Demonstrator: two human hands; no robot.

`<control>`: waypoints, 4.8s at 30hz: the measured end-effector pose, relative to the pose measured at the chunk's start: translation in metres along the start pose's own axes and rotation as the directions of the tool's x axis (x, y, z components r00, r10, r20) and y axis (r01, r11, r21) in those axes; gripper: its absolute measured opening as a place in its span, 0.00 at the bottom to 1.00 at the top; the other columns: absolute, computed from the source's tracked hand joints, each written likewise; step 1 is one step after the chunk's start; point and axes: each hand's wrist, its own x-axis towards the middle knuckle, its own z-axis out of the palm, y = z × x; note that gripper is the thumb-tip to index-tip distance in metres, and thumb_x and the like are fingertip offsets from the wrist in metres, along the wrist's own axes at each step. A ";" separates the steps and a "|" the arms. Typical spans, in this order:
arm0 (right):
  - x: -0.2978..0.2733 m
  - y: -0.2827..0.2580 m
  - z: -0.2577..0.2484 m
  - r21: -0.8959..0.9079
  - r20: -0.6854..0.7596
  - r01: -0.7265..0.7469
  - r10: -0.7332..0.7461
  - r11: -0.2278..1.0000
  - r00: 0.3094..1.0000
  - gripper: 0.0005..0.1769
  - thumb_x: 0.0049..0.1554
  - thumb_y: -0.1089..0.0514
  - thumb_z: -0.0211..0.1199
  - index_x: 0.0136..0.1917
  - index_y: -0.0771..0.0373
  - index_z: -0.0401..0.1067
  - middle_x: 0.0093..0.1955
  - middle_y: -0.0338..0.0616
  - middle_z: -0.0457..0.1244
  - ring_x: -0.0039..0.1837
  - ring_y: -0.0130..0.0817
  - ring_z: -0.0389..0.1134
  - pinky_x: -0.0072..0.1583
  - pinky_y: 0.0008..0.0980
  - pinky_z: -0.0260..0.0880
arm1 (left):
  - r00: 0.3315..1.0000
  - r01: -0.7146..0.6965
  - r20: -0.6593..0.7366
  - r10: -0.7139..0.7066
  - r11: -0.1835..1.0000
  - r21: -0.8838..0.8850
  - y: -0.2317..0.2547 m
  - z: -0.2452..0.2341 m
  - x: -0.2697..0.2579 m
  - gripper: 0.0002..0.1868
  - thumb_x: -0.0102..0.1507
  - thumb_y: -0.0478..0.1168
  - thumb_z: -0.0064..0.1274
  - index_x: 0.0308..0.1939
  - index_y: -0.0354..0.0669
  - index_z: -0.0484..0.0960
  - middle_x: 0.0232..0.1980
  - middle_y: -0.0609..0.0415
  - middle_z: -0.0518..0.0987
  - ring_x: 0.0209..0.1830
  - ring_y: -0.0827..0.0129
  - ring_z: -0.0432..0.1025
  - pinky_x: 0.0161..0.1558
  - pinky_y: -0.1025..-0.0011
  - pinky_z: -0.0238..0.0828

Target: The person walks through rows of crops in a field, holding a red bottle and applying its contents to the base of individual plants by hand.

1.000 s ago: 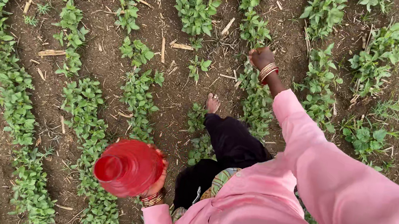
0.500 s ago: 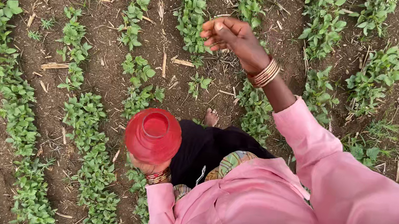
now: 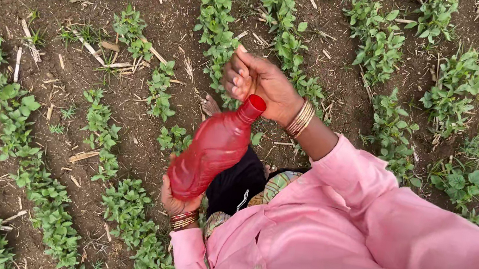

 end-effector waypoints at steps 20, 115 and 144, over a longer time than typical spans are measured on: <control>0.251 -0.098 -0.038 -0.028 -0.132 0.268 -0.270 0.963 0.954 0.24 0.73 0.48 0.46 0.36 0.58 0.60 0.35 0.39 0.58 0.40 0.32 0.61 0.47 0.29 0.65 | 0.999 -0.032 -0.014 0.033 0.998 0.056 0.176 0.060 0.257 0.29 0.66 0.46 0.54 0.70 0.46 0.70 0.69 0.47 0.74 0.70 0.50 0.68 0.67 0.39 0.64; 1.388 -0.698 -0.382 -0.837 -0.414 -0.464 -0.220 -0.288 0.883 0.14 0.67 0.57 0.53 0.48 0.64 0.78 0.36 0.43 0.71 0.30 0.23 0.70 0.31 0.25 0.72 | 0.960 -0.040 0.249 0.131 0.939 -0.340 0.523 0.566 1.331 0.39 0.65 0.58 0.56 0.77 0.52 0.63 0.78 0.49 0.65 0.80 0.51 0.57 0.74 0.36 0.51; 1.852 -0.970 -0.228 0.014 -0.086 0.147 -0.146 0.989 0.986 0.25 0.73 0.47 0.44 0.36 0.58 0.61 0.35 0.37 0.55 0.41 0.31 0.57 0.46 0.31 0.62 | 0.982 -0.115 0.165 0.089 0.980 0.162 0.757 0.837 1.831 0.36 0.64 0.41 0.58 0.75 0.43 0.63 0.71 0.47 0.71 0.74 0.51 0.65 0.75 0.44 0.59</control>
